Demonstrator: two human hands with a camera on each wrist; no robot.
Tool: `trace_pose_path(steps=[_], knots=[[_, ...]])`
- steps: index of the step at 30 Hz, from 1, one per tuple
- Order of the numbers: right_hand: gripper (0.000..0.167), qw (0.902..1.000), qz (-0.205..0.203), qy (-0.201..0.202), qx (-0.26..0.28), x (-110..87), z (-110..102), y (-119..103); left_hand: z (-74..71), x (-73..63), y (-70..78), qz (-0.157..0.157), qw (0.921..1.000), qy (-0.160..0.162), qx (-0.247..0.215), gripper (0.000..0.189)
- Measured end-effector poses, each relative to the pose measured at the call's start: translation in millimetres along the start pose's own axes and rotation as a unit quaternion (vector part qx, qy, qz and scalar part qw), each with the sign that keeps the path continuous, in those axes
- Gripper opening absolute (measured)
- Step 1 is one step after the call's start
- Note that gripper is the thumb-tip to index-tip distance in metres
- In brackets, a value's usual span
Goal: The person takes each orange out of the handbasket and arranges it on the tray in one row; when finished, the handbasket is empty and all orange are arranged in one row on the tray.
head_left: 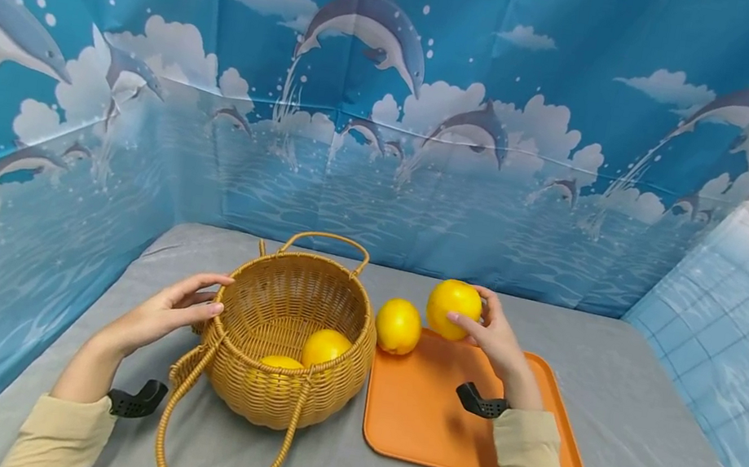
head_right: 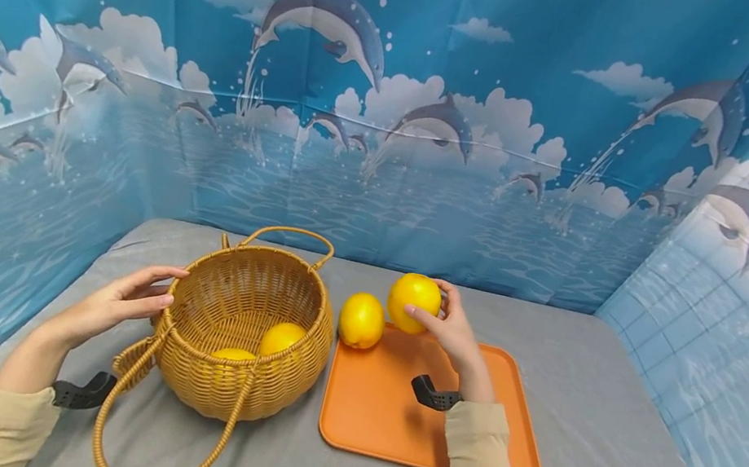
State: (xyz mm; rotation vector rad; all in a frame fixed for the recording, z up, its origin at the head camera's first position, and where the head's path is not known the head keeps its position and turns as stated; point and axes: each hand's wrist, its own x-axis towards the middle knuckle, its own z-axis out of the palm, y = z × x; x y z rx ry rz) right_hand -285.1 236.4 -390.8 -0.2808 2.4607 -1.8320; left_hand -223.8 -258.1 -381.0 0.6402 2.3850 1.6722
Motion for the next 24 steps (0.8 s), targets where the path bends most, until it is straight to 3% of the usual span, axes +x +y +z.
trace_pose_path(steps=[9, 24], knots=[[0.076, 0.9967, 0.055, -0.013, -0.058, 2.4, -5, 22, -0.3, -0.8, 0.4, 0.0, 1.0, 0.0, -0.001, 0.048], [0.088, 0.9936, 0.081, -0.017, -0.077, 6.2, -4, 42, 0.5, 0.4, 0.9, 0.0, 1.0, 0.001, 0.002, 0.048]])
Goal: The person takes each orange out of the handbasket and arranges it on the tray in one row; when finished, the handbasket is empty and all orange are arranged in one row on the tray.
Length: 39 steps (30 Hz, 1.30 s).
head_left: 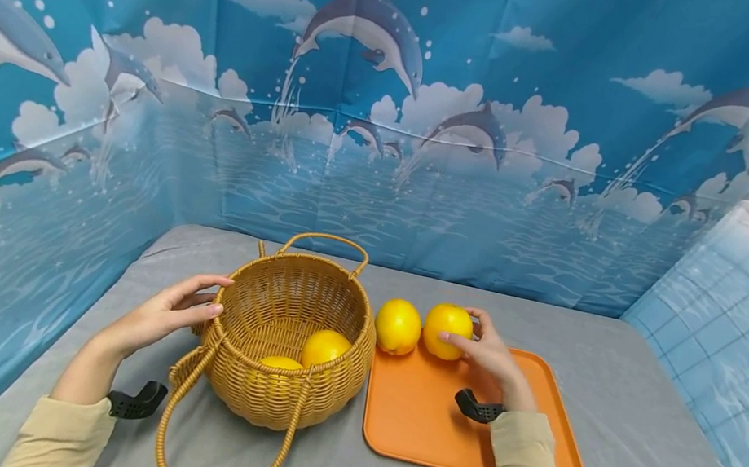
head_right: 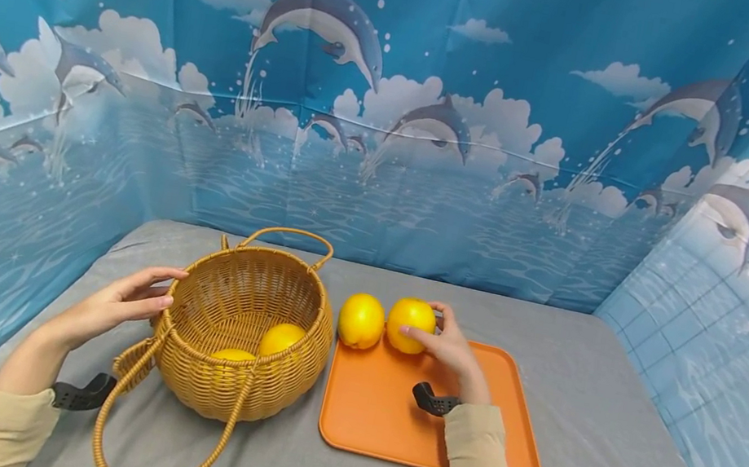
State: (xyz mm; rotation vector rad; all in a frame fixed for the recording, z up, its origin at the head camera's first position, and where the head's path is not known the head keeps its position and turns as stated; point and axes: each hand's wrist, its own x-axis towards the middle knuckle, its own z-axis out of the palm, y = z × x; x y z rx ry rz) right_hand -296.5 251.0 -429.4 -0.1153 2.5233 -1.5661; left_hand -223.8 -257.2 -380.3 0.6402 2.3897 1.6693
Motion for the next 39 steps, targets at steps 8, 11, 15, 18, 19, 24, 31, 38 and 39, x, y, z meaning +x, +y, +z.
trace_pose_path(steps=[8, 11, 15, 18, 19, 24, 31, 38, 39], knots=[[0.088, 0.9998, -0.009, 0.001, -0.019, 5.8, 3, 10, 0.2, -0.2, -0.4, 0.002, 1.0, 0.001, 0.001, 0.048], [0.087, 0.9996, -0.014, -0.002, -0.025, 5.0, 5, 8, 0.3, -0.3, 0.0, 0.002, 1.0, 0.002, 0.002, 0.048], [0.087, 0.9997, -0.003, -0.004, -0.024, 3.9, 6, 5, 0.2, -0.4, 0.5, -0.002, 1.0, 0.003, 0.003, 0.048], [0.087, 0.9997, 0.012, -0.005, -0.019, 3.2, 6, 4, 0.2, -0.1, 1.1, -0.003, 1.0, 0.002, 0.002, 0.049], [0.086, 0.9997, 0.019, -0.004, -0.015, 3.0, 6, 4, 0.2, 0.0, 1.2, -0.003, 1.0, 0.001, 0.002, 0.049], [0.087, 0.9994, 0.004, -0.012, -0.031, 1.9, 4, 0, 0.1, 0.6, 1.1, -0.001, 1.0, 0.0, 0.002, 0.048], [0.097, 0.9969, -0.045, -0.032, -0.056, 0.9, 1, 0, 0.1, 0.5, 0.3, -0.001, 1.0, 0.0, 0.001, 0.048], [0.092, 0.9962, -0.064, -0.04, -0.045, -0.3, 0, 0, -0.2, 0.5, 0.3, -0.001, 1.0, 0.0, 0.002, 0.047], [0.091, 0.9962, -0.062, -0.04, -0.046, -0.5, -1, 1, -0.3, 0.5, 0.3, -0.003, 1.0, 0.001, 0.002, 0.047]])
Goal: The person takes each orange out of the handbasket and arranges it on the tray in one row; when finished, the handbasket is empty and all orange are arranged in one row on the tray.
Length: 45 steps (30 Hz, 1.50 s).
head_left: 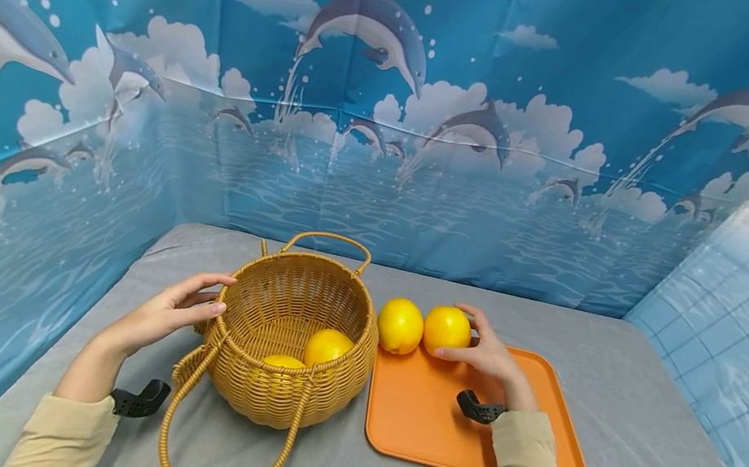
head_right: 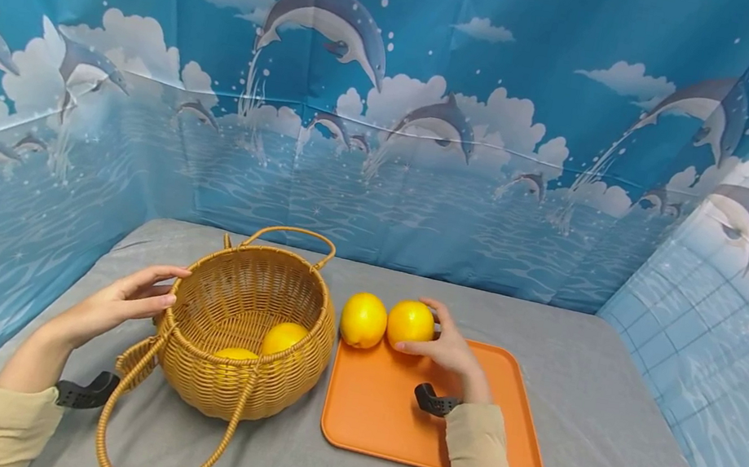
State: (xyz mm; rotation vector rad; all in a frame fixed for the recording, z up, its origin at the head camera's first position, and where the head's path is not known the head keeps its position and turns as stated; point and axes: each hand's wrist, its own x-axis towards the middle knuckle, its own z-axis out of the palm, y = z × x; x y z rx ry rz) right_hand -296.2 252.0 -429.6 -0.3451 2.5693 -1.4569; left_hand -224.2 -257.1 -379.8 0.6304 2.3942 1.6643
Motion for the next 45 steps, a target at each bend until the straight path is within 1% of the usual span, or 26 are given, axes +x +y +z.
trace_pose_path(steps=[3, 7, 15, 20, 26, 29, 34, 36, 40, 45], knots=[[0.089, 1.0, 0.005, -0.004, -0.003, -0.1, -1, 2, 0.1, 0.0, 0.8, -0.004, 1.0, 0.001, 0.003, 0.047], [0.091, 0.9998, 0.013, -0.011, -0.007, -0.2, -3, 3, 0.1, -0.1, 1.4, -0.003, 1.0, 0.002, 0.007, 0.048], [0.096, 0.9995, 0.02, -0.021, -0.015, -3.3, -5, -3, -0.5, -0.9, 0.9, -0.003, 1.0, 0.0, 0.005, 0.047], [0.093, 0.9995, 0.018, -0.022, -0.011, -5.2, -8, -5, -1.0, -1.1, 0.6, -0.006, 0.9999, 0.003, 0.008, 0.047], [0.088, 0.9996, -0.023, -0.008, -0.013, -10.7, -16, -16, -0.8, -0.9, 1.5, -0.006, 1.0, 0.003, 0.006, 0.048], [0.084, 0.9993, -0.036, 0.008, -0.01, -12.5, -20, -25, -0.8, -1.2, 1.9, -0.004, 1.0, 0.002, 0.005, 0.048], [0.077, 0.9967, -0.073, 0.035, -0.002, -14.1, -23, -41, -0.8, -1.6, 1.7, -0.006, 1.0, 0.003, 0.0, 0.047], [0.073, 0.995, -0.091, 0.041, 0.009, -14.7, -22, -48, -0.6, -1.5, 1.3, -0.005, 1.0, 0.002, -0.002, 0.048], [0.066, 0.9912, -0.126, 0.026, 0.03, -14.5, -16, -67, 0.2, -1.0, 1.3, -0.001, 1.0, -0.002, -0.007, 0.049], [0.061, 0.9857, -0.164, -0.025, 0.027, -8.4, -8, -98, 0.5, -0.2, 1.2, -0.003, 1.0, 0.0, -0.005, 0.049]])
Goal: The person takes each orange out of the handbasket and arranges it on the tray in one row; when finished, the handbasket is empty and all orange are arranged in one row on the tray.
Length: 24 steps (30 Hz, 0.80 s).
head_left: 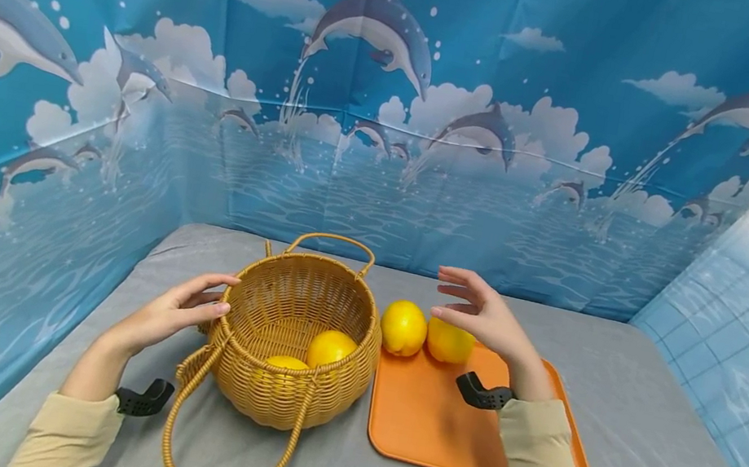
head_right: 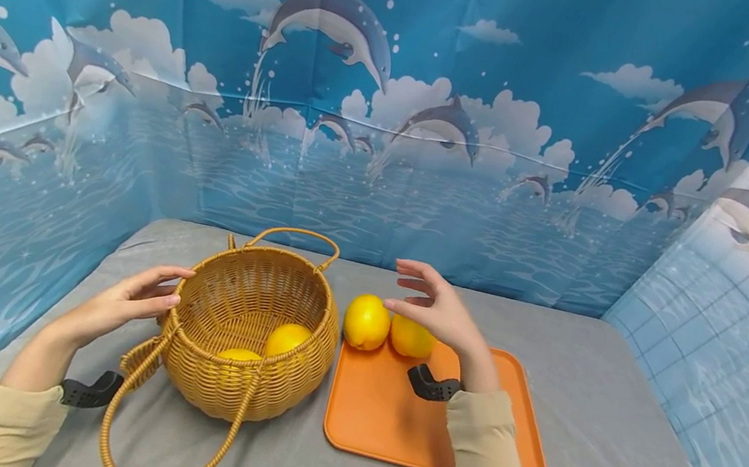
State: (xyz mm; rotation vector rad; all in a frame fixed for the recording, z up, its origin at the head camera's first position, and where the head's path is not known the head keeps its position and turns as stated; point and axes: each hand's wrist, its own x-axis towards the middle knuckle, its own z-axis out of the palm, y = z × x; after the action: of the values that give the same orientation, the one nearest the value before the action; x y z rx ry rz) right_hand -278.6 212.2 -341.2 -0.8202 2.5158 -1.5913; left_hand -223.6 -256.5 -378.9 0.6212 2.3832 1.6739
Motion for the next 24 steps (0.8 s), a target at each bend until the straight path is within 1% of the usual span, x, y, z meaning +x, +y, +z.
trace_pose_path(steps=[3, 7, 10, 12, 19, 24], knots=[[0.06, 0.9992, -0.016, -0.034, -0.012, 12.4, 4, -18, -0.2, 0.1, 0.0, -0.003, 1.0, 0.002, 0.003, 0.049], [0.057, 0.9958, -0.036, -0.079, -0.03, 29.9, 9, -41, -0.3, 0.4, -0.5, -0.007, 1.0, 0.003, 0.003, 0.049], [0.056, 0.992, -0.045, -0.113, -0.034, 43.6, 16, -57, -0.3, 0.3, -0.7, -0.009, 1.0, 0.003, 0.001, 0.049], [0.056, 0.9891, -0.044, -0.136, -0.036, 52.8, 21, -66, -0.4, 0.1, -0.8, -0.009, 1.0, 0.003, -0.001, 0.049], [0.056, 0.9752, -0.048, -0.215, -0.027, 82.2, 40, -85, -0.5, -0.2, -0.9, -0.008, 1.0, 0.002, 0.0, 0.047], [0.057, 0.965, -0.05, -0.257, -0.017, 100.5, 57, -92, -0.9, -1.0, -0.4, -0.008, 1.0, 0.003, 0.001, 0.048]])
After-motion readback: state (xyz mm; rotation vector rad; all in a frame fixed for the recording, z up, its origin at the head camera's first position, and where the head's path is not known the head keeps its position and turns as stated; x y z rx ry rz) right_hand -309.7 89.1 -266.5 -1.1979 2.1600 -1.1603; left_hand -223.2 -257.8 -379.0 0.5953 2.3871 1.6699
